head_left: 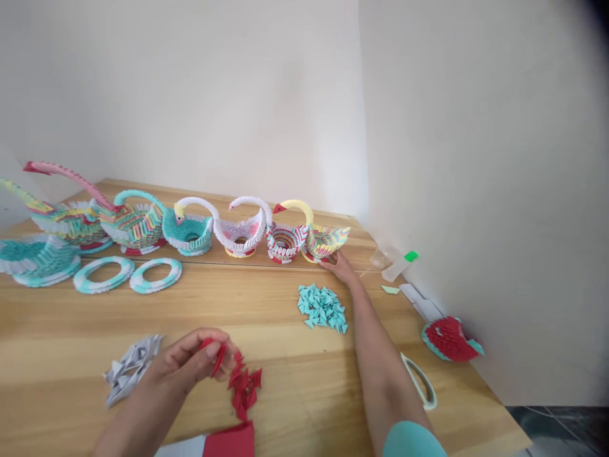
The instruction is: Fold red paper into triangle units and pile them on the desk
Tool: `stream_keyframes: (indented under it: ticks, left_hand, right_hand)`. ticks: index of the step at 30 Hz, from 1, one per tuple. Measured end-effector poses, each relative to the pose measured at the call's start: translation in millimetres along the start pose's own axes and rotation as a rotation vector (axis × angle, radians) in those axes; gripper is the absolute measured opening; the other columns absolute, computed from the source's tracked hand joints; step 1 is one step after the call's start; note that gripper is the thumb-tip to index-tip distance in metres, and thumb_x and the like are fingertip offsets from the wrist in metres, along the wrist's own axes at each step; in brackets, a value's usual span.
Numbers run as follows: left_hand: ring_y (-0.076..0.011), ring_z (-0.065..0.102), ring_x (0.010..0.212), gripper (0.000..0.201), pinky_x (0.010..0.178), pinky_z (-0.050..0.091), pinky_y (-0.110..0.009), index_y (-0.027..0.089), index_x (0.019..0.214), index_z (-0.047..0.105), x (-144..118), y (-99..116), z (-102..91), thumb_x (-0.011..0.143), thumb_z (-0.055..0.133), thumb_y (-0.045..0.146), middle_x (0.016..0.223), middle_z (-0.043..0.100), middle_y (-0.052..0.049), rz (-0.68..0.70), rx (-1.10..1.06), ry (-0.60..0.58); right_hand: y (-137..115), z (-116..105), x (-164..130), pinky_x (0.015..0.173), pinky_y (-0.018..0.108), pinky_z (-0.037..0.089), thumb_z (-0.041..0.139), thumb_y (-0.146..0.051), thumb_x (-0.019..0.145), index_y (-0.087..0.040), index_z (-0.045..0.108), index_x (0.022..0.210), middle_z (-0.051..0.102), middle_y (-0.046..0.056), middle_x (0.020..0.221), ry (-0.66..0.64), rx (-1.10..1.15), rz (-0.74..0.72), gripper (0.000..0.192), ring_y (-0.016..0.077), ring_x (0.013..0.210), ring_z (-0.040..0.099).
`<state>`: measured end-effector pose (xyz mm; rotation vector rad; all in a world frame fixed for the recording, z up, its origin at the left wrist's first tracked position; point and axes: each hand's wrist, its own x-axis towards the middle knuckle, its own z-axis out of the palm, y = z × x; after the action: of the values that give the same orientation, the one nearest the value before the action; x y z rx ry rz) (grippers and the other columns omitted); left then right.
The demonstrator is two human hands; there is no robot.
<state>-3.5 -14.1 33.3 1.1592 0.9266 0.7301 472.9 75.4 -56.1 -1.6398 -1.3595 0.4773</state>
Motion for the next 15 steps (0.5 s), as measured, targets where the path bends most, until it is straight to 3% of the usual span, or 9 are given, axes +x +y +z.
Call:
stream_keyframes:
  ticks: [2, 5, 9, 13, 15]
  left_hand:
    - [-0.0188, 0.065, 0.072, 0.030, 0.067, 0.053, -0.030, 0.016, 0.086, 0.070, 10.4, 18.5, 23.4, 0.081, 0.063, 0.045, 0.086, 0.073, -0.008, 0.034, -0.014, -0.023]
    - [-0.0185, 0.066, 0.073, 0.024, 0.064, 0.055, -0.029, 0.012, 0.093, 0.070, 48.4, 33.6, 67.2, 0.081, 0.061, 0.032, 0.093, 0.073, -0.011, 0.099, -0.019, -0.085]
    - [-0.0130, 0.064, 0.065, 0.025, 0.055, 0.052, -0.021, 0.007, 0.098, 0.068, 121.0, 24.1, 118.9, 0.083, 0.048, 0.010, 0.079, 0.070, -0.010, 0.090, 0.106, -0.024]
    - [-0.0066, 0.061, 0.056, 0.022, 0.042, 0.045, -0.015, 0.007, 0.088, 0.070, 176.3, 11.3, 155.9, 0.078, 0.051, 0.006, 0.114, 0.066, -0.014, 0.105, 0.184, -0.041]
    - [-0.0064, 0.062, 0.056, 0.022, 0.041, 0.045, -0.015, 0.009, 0.086, 0.072, 193.9, 7.9, 170.2, 0.076, 0.053, 0.005, 0.119, 0.065, -0.013, 0.119, 0.237, -0.045]
  right_hand:
    - [1.7, 1.5, 0.1, 0.103, 0.047, 0.043, 0.079, -0.034, 0.068, -0.021, 0.051, 0.125, 0.061, 0.012, 0.131, 0.010, 0.000, 0.001, 0.065, 0.0265, 0.120, 0.058]
    - [1.2, 3.3, -1.2, 0.102, 0.047, 0.044, 0.079, -0.036, 0.068, -0.020, 0.052, 0.123, 0.065, 0.012, 0.126, 0.027, -0.015, 0.001, 0.063, 0.0272, 0.117, 0.059]
    - [-0.4, 3.3, -3.5, 0.100, 0.046, 0.045, 0.079, -0.037, 0.069, -0.020, 0.052, 0.122, 0.066, 0.010, 0.124, 0.054, -0.063, -0.002, 0.062, 0.0273, 0.115, 0.061]
    - [0.3, 2.0, -4.6, 0.099, 0.046, 0.046, 0.079, -0.039, 0.068, -0.022, 0.054, 0.121, 0.067, 0.009, 0.122, 0.076, -0.117, 0.010, 0.061, 0.0283, 0.115, 0.061]
    - [0.2, 1.2, -5.0, 0.099, 0.046, 0.046, 0.080, -0.041, 0.068, -0.023, 0.054, 0.120, 0.067, 0.008, 0.121, 0.082, -0.139, 0.023, 0.061, 0.0290, 0.115, 0.061]
